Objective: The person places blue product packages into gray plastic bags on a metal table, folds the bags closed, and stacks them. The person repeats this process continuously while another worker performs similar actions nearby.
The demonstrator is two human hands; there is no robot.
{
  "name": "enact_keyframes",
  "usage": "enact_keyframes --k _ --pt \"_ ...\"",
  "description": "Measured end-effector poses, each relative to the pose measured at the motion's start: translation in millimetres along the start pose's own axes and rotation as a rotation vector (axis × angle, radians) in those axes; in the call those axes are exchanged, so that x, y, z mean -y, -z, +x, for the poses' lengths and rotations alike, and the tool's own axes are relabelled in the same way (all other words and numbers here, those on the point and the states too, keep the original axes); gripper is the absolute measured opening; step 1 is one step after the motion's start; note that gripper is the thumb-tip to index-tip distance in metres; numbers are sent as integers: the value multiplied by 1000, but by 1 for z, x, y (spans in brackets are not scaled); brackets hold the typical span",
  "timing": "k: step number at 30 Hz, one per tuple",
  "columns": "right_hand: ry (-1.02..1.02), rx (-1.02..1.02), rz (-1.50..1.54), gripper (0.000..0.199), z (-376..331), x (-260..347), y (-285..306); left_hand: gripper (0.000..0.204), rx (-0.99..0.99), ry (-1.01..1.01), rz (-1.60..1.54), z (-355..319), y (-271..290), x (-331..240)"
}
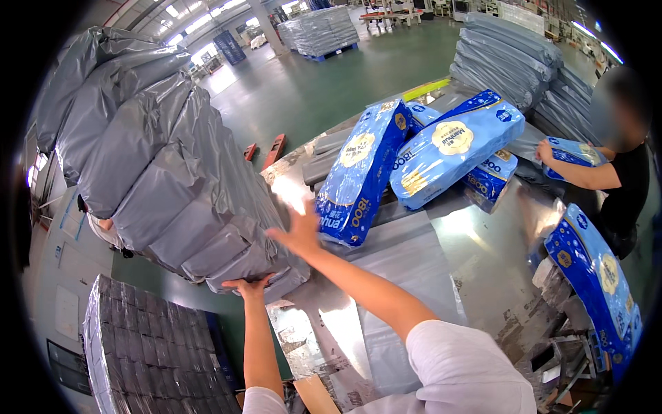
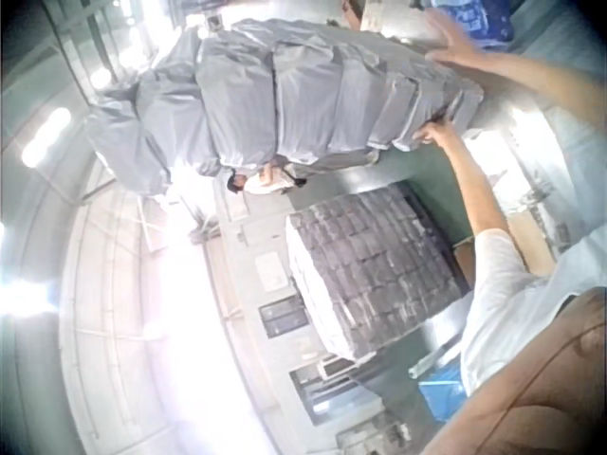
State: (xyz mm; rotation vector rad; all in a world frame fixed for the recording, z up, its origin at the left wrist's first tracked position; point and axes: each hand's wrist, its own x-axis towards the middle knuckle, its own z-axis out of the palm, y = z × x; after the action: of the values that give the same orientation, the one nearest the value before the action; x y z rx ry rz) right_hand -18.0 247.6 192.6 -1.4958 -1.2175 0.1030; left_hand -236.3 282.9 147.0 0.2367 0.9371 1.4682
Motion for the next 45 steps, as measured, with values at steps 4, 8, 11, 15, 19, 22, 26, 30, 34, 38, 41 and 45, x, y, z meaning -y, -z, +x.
enact_keyframes --k 4,8,11,15,19,22,26,30,34,38,41,45 --pt "-841 -244 -65 119 -16 -80 37 105 30 -25 42 -5 21 -5" --pt "-1238 -95 357 136 -5 -152 47 75 -51 -235 414 -50 31 56" --pt "-1141 11 421 134 -8 -117 33 48 375 -725 1161 -71 171 166" --pt "-1068 -124 543 130 -8 -178 100 66 1527 -746 1883 -293 131 232" --pt "-1187 487 1222 96 -6 -110 191 72 1532 -665 2160 -304 172 246" --pt "-1144 441 1161 65 -27 -42 290 75 1467 -779 2215 -264 149 262" --pt "-1098 268 1125 51 -155 -2 358 71 1417 -439 2445 -231 94 262" --pt "-1204 453 1191 44 -351 10 390 56 1140 -534 2067 -195 136 233" --pt "-1216 562 956 84 -482 2 441 40 715 -653 1873 -156 197 196" --pt "-1291 934 821 98 -544 -2 465 48 346 -1050 1826 -155 223 152" --pt "-1220 1130 793 91 -541 -1 469 60 606 -663 1427 -172 150 152" --pt "-1193 1810 523 75 -530 -39 487 61 896 -764 1488 -139 131 175"
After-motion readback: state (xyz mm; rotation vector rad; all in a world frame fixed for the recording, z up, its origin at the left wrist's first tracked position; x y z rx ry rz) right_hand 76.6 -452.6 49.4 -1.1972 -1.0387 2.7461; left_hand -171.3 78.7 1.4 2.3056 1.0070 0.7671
